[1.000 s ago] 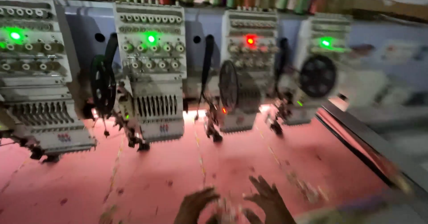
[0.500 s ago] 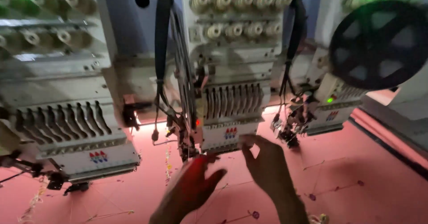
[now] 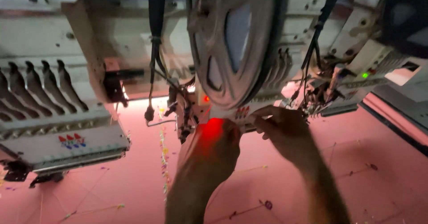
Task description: The person removes several spools of pink thread from plastic wrapping and arranges them inside cardboard boxes, then walks to a large embroidery machine to rethread one of its needle heads.
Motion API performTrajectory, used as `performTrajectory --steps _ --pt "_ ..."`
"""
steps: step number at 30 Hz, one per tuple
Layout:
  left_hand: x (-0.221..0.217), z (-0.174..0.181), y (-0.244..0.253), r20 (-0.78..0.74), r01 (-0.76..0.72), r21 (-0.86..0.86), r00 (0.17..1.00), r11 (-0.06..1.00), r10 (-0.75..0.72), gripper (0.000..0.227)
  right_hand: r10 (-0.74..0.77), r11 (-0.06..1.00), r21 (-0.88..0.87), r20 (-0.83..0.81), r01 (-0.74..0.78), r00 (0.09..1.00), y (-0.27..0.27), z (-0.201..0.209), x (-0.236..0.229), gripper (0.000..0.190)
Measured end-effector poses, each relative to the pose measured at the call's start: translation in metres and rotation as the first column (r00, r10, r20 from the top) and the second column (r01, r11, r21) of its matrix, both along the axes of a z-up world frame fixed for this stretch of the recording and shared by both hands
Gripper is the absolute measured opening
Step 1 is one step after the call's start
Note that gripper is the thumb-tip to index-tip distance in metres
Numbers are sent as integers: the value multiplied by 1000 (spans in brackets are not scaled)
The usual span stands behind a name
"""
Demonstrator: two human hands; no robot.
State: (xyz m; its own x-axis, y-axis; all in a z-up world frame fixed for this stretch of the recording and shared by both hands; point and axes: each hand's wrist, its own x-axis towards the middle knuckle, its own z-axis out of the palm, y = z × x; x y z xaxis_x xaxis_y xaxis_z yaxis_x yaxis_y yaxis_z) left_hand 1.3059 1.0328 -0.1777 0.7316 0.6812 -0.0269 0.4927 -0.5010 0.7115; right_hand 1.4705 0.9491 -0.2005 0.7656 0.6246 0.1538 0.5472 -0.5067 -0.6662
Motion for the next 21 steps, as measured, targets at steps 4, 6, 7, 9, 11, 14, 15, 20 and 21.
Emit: performTrajectory --steps 4,6,7,9,11,14,15,20,21 --pt "3 8 -6 103 -2 -136 995 991 16 34 267 963 75 -140 -258 954 -22 -1 7 17" --pt "7 13 -9 186 70 -205 982 976 -31 27 373 928 13 -50 -373 926 -27 -16 22 15" --pt "10 16 -11 270 146 -270 960 952 -71 22 477 878 -62 31 -475 878 -30 -22 31 18" --pt "27 6 -8 315 101 -284 949 954 -7 26 410 904 -103 -68 -416 909 -31 1 14 14" --pt "34 0 -9 347 55 -312 936 948 59 50 331 921 -152 -177 -358 927 -36 12 7 13" --pt "29 1 -9 347 -4 -189 935 982 70 28 276 952 -127 -44 -280 960 -32 28 -6 21" --pt "28 1 -9 242 0 -214 969 977 53 30 159 987 68 -189 -149 969 -28 40 -20 23" --pt "29 1 -10 10 28 -352 1000 935 -26 38 338 804 592 -376 -57 863 -27 24 -6 25" --pt "39 -15 -4 78 24 -284 997 959 -1 28 311 856 508 -348 -101 884 -29 17 2 27"
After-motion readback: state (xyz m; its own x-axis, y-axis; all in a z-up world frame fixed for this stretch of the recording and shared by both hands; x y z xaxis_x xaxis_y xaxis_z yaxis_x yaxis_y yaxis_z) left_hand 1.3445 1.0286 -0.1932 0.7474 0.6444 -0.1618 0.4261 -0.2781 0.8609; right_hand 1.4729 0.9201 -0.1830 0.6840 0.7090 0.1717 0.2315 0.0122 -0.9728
